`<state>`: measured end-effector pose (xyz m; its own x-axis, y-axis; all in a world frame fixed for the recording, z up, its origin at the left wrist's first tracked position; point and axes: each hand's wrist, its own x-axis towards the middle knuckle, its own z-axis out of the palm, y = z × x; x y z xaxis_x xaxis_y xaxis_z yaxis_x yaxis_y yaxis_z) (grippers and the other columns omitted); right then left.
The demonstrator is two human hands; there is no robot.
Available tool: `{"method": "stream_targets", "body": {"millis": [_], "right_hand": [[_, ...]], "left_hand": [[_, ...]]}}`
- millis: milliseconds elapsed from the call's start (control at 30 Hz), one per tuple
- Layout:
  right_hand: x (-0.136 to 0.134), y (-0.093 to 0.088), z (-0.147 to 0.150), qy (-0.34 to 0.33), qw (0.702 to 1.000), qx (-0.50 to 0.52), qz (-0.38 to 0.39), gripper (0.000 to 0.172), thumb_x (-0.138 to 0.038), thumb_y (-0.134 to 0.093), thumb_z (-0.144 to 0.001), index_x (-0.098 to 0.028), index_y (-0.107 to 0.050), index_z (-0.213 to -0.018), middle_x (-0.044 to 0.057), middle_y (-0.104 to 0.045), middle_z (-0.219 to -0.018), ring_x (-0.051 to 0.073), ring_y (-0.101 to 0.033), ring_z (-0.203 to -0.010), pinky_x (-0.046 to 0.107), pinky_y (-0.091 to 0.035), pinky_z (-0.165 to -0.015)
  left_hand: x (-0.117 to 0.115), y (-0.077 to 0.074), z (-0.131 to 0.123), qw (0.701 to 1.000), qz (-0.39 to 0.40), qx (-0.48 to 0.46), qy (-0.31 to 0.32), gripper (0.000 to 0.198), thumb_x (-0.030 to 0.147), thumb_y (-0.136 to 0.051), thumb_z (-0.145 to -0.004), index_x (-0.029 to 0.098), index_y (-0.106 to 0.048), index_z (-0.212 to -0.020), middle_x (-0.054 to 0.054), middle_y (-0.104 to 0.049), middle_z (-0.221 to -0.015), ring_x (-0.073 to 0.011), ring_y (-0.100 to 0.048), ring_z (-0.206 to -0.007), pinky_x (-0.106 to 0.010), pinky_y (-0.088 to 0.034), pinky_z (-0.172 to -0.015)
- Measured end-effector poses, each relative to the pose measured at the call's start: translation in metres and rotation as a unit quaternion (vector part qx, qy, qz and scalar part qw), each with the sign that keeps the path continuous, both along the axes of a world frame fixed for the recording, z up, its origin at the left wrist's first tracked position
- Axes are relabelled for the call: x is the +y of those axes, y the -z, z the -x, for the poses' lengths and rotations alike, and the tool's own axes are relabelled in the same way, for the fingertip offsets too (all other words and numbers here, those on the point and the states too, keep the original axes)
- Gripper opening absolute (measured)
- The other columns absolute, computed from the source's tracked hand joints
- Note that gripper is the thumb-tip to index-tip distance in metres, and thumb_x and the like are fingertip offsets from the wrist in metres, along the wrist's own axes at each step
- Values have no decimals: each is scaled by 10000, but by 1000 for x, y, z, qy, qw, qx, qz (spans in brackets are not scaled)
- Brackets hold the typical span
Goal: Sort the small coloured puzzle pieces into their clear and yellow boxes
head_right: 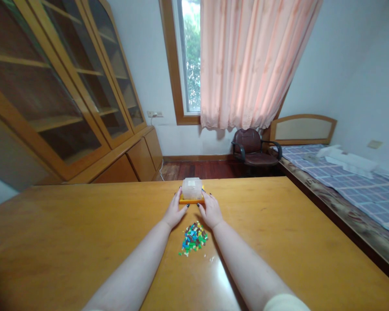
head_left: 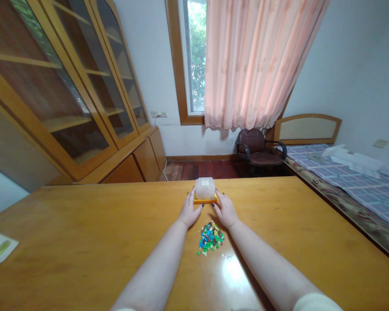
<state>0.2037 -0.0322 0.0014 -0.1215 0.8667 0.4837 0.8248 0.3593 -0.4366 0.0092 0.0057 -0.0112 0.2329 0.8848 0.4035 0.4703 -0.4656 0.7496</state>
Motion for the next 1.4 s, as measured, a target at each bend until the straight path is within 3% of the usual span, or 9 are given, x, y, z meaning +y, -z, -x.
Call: {"method": "stream_targets", "body": {"millis": [167,633,767,933,1033,1133,1200,1267,1400], "right_hand": [[1,1,0,46,998,21,38,519,-359,-372,-886,-134,-349,-1353,110,-526,-1284,236,-485,-1171,414,-332,-1032],[8,6,1,-40,996,-14,80,650,-356,-468,-839,-127,-239,-1403,145,-387,-1397,232,-370,-1283,460,-199,-1095],[17,8,-3,-25,989,104,102,632,-362,-440,-854,-130,-233,-1404,143,-410,-1382,224,-390,-1271,417,-277,-1067],[7,8,-19,77,956,244,141,530,-331,-282,-921,-132,-220,-1409,186,-468,-1321,223,-463,-1213,410,-384,-985],[-34,10,-28,17,973,188,135,563,-391,-413,-882,-162,-300,-1384,168,-454,-1339,228,-476,-1199,401,-379,-992],[-82,13,-32,-60,983,108,135,637,-464,-564,-779,-191,-402,-1332,131,-450,-1351,264,-420,-1242,438,-321,-1040],[-103,15,-31,-22,977,159,144,537,-453,-465,-843,-189,-428,-1309,128,-503,-1301,253,-473,-1194,452,-346,-1020],[-109,15,-30,28,961,239,139,488,-445,-377,-883,-172,-449,-1281,134,-527,-1270,235,-504,-1162,440,-373,-1002],[-102,16,-29,81,941,305,122,481,-464,-351,-885,-158,-485,-1232,142,-544,-1243,227,-515,-1149,417,-390,-992]], "left_hand": [[2,4,1,999,17,40,-19,754,336,-523,-808,206,-126,-1435,-138,-308,-1447,-266,-267,-1340,-503,-134,-1113],[5,10,0,998,42,41,-26,777,419,-541,-783,185,-178,-1429,-145,-322,-1438,-297,-225,-1351,-511,-55,-1117],[11,11,1,997,64,4,-43,754,405,-543,-786,162,-209,-1418,-166,-305,-1441,-293,-232,-1349,-501,-122,-1110],[3,11,11,985,147,-51,-79,721,402,-452,-837,81,-173,-1418,-218,-254,-1448,-268,-279,-1334,-429,-222,-1094],[-31,10,23,989,143,25,-39,721,431,-435,-842,114,-161,-1428,-188,-255,-1456,-267,-279,-1333,-442,-218,-1096],[-75,2,28,980,63,171,77,804,512,-511,-789,196,-158,-1438,-143,-224,-1479,-294,-213,-1354,-491,-165,-1103],[-98,-8,21,953,12,259,159,894,568,-582,-714,263,-153,-1436,-96,-145,-1508,-312,-136,-1371,-526,-91,-1107],[-107,-17,6,929,1,318,187,918,599,-626,-654,317,-202,-1417,-77,-106,-1517,-348,-91,-1370,-583,-59,-1082],[-98,-26,-29,915,-2,353,193,597,514,-556,-766,341,-400,-1316,-49,-268,-1468,-317,-182,-1350,-571,-109,-1074]]}}
